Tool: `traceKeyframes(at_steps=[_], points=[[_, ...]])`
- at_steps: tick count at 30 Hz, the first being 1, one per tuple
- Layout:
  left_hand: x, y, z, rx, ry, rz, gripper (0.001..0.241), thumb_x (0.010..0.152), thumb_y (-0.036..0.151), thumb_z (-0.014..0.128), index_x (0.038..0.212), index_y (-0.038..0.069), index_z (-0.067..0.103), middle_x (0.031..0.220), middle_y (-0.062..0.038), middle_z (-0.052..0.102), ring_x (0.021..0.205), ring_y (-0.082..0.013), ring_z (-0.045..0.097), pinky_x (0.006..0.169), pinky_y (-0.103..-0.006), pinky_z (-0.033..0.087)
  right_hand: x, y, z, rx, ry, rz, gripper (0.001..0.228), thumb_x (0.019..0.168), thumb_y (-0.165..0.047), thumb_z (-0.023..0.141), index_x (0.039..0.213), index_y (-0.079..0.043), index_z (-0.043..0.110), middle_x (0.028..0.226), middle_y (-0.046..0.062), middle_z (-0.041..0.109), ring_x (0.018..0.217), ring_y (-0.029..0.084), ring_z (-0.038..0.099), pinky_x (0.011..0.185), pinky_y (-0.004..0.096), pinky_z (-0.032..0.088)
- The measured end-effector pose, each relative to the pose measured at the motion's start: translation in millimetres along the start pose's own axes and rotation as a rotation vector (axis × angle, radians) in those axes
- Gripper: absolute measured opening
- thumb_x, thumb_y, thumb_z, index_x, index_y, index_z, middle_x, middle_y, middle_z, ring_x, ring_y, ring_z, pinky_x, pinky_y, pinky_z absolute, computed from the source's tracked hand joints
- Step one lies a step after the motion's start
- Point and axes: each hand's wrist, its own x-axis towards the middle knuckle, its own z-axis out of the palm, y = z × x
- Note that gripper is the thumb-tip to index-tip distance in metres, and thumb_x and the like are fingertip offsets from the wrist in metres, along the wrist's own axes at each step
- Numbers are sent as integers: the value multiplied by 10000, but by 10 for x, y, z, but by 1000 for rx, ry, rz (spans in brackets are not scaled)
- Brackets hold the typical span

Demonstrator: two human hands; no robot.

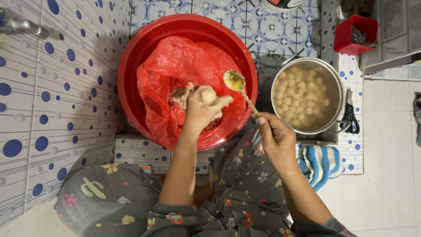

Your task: The person is manually shaping meatballs from a large mass of meat paste in a red basin and dropping them into a pot of water using a spoon.

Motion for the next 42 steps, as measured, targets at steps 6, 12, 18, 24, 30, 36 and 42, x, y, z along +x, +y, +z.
traceKeyframes(at_steps=[6,12,18,24,30,36,42], points=[[93,-196,-52,-555,-213,-269,216,890,166,783,874,38,609,606,-12,475,463,-84,470,364,-210,384,60,-168,-97,-153,72,-175,123,1016,-32,662,1057,-25,777,653,85,686,614,215,651,621,320,521],[0,41,-34,-334,-174,-254,339,846,-2,820,1107,12,605,823,-157,672,478,-136,582,310,-256,442,53,-256,-102,-308,90,-349,116,963,22,710,1052,3,781,736,109,732,676,303,720,624,350,559],[-16,-114,29,-297,-139,-257,181,821,-78,781,924,-22,644,587,-162,607,375,-155,545,264,-271,450,104,-378,-79,-433,69,-461,147,941,28,718,1065,-27,775,707,84,698,585,280,679,533,358,542],[38,-269,65,-43,-22,4,202,704,61,894,732,45,695,586,-79,646,588,-95,583,534,-312,547,145,-340,-14,-487,46,-538,163,929,21,714,1057,-59,777,668,60,655,567,256,668,509,344,535],[138,-292,21,32,8,-154,69,747,11,759,752,29,693,558,-104,630,465,-186,600,406,-390,531,81,-290,67,-290,-99,-260,143,903,7,702,995,-62,788,587,120,664,517,315,676,456,374,509],[112,-537,61,608,-42,-118,130,739,138,754,866,164,743,690,-71,698,694,-285,726,670,-465,609,66,213,-11,221,-215,365,105,930,-59,668,972,-16,754,503,98,595,380,168,535,384,307,449],[150,-820,29,802,-102,-39,166,809,175,726,957,104,753,843,-176,741,933,-413,727,852,-537,582,-64,556,-342,533,-70,584,187,919,-41,681,1045,88,730,525,125,530,372,104,460,318,228,388]])
